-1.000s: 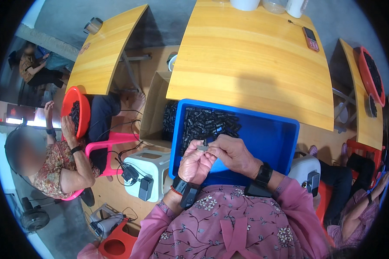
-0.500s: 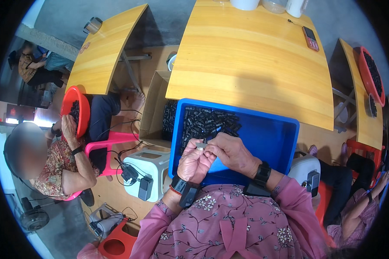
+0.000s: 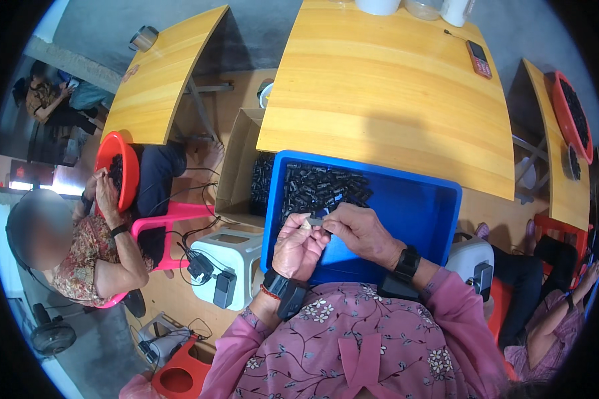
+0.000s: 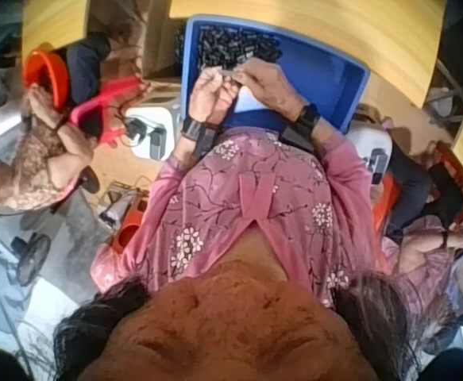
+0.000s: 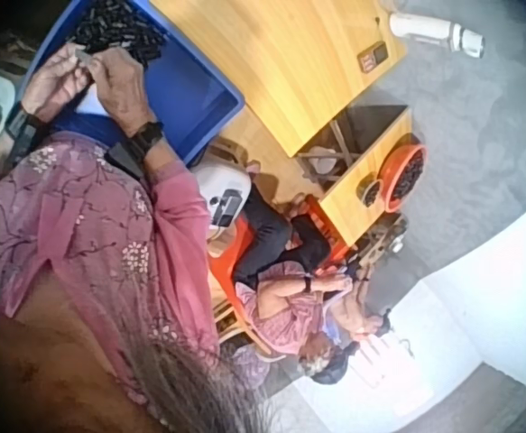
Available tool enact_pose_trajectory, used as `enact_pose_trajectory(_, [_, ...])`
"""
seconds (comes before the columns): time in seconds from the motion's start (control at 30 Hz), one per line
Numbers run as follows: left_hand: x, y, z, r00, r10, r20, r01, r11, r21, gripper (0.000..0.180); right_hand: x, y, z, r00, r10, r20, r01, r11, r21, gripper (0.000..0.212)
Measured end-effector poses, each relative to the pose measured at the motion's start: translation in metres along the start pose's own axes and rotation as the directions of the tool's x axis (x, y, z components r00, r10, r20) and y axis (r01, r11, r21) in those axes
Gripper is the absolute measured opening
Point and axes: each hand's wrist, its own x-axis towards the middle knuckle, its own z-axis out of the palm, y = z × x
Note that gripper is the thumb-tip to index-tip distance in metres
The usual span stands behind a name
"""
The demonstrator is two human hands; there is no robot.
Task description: Manually assembling small plastic parts by fitting a white ring onto a black cylindrical component.
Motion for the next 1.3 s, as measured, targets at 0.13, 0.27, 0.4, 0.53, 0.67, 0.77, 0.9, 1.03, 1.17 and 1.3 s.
enact_pose_trajectory(0.13, [0.002,0.001,0.003,0.998,-0.059,0.002,0.059,0.997,-0.058,0.007,-0.001,0.005,-0.001,0.95,0.31,-0.033,-0.294,0.928,0.23,0.017])
enact_pose_trajectory(0.27, [0.001,0.002,0.008,0.994,-0.104,-0.032,0.1,0.989,-0.108,0.007,0.005,0.006,-0.005,0.934,0.352,-0.059,-0.309,0.88,0.36,0.015])
enact_pose_trajectory(0.4, [0.002,0.001,0.008,0.995,-0.094,0.016,0.095,0.994,-0.062,0.006,0.009,-0.006,0.003,0.934,0.354,0.041,-0.315,0.767,0.559,0.012])
enact_pose_trajectory(0.53, [0.001,0.001,0.006,0.996,-0.088,0.017,0.088,0.996,-0.013,0.005,0.009,-0.003,0.003,0.927,0.355,0.117,-0.355,0.737,0.575,0.013])
enact_pose_trajectory(0.67, [-0.001,0.0,0.004,0.99,-0.128,0.053,0.13,0.991,-0.033,0.005,0.01,-0.004,-0.002,0.942,0.309,0.129,-0.328,0.78,0.533,0.012])
enact_pose_trajectory(0.77, [-0.002,0.007,0.007,0.989,-0.117,0.091,0.124,0.99,-0.073,0.002,0.009,-0.004,-0.007,0.958,0.271,0.094,-0.285,0.864,0.415,0.011])
enact_pose_trajectory(0.9, [-0.001,0.038,0.011,0.995,0.094,0.024,-0.092,0.991,-0.096,0.003,0.008,0.001,-0.018,0.943,0.307,-0.126,-0.289,0.946,0.145,0.008])
enact_pose_trajectory(1.03, [0.004,0.074,-0.008,0.905,0.412,-0.105,-0.418,0.908,-0.037,0.004,0.009,0.001,-0.027,0.986,0.148,-0.072,-0.158,0.972,-0.175,0.007])
enact_pose_trajectory(1.17, [0.012,0.1,-0.056,0.814,0.511,-0.276,-0.51,0.856,0.082,0.015,0.001,0.001,-0.013,0.981,0.11,0.159,-0.055,0.946,-0.319,0.012])
enact_pose_trajectory(1.3, [0.023,0.106,-0.057,0.779,0.52,-0.35,-0.509,0.851,0.131,0.025,0.002,-0.002,-0.004,0.935,0.161,0.317,0.043,0.833,-0.551,0.013])
